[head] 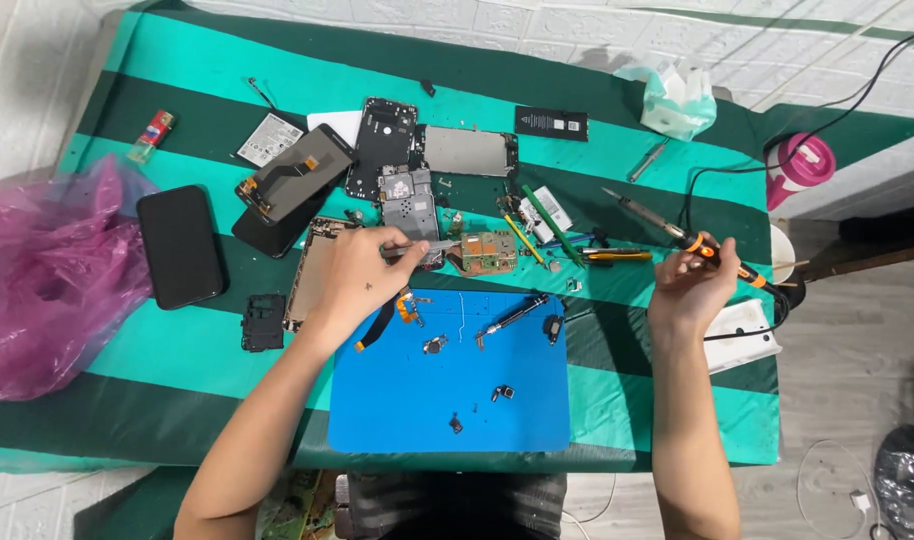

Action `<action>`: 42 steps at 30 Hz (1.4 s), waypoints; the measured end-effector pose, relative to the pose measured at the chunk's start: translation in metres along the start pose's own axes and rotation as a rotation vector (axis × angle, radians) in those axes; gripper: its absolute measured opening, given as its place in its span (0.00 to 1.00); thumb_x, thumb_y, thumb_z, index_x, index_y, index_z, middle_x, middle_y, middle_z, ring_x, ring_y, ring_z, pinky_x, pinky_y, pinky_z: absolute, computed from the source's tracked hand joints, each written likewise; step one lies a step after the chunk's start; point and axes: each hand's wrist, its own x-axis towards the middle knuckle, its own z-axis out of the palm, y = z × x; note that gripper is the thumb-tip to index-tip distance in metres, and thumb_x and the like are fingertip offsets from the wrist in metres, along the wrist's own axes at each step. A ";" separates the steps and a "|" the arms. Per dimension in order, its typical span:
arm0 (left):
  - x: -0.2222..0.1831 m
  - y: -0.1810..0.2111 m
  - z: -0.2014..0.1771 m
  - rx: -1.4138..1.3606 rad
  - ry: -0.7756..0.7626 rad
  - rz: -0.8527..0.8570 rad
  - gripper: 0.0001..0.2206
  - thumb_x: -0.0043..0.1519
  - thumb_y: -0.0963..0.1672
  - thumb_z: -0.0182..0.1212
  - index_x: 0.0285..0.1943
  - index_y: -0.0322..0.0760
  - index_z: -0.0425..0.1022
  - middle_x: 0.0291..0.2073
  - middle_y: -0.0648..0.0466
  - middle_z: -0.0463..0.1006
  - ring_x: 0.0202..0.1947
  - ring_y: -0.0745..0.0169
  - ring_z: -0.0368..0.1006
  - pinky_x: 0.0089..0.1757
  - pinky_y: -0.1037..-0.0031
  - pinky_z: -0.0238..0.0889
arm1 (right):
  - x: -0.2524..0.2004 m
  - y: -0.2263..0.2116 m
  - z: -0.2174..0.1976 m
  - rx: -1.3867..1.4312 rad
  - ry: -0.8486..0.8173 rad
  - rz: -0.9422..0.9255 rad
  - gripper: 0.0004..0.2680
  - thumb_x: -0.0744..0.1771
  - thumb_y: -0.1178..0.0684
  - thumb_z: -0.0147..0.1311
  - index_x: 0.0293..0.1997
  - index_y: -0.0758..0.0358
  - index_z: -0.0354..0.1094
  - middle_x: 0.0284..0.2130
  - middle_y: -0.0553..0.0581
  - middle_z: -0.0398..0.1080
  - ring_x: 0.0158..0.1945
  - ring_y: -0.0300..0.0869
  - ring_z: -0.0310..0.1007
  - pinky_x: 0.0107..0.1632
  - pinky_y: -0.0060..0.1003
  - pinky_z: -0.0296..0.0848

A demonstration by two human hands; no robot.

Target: Soldering and assembling components on a mobile phone motherboard at a repair station.

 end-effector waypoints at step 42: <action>-0.017 0.013 0.006 0.078 -0.770 0.154 0.09 0.60 0.46 0.65 0.33 0.38 0.87 0.24 0.49 0.84 0.27 0.49 0.79 0.34 0.64 0.72 | 0.002 -0.002 -0.002 -0.008 -0.015 0.097 0.12 0.68 0.38 0.54 0.41 0.54 0.73 0.20 0.51 0.58 0.17 0.40 0.53 0.25 0.32 0.53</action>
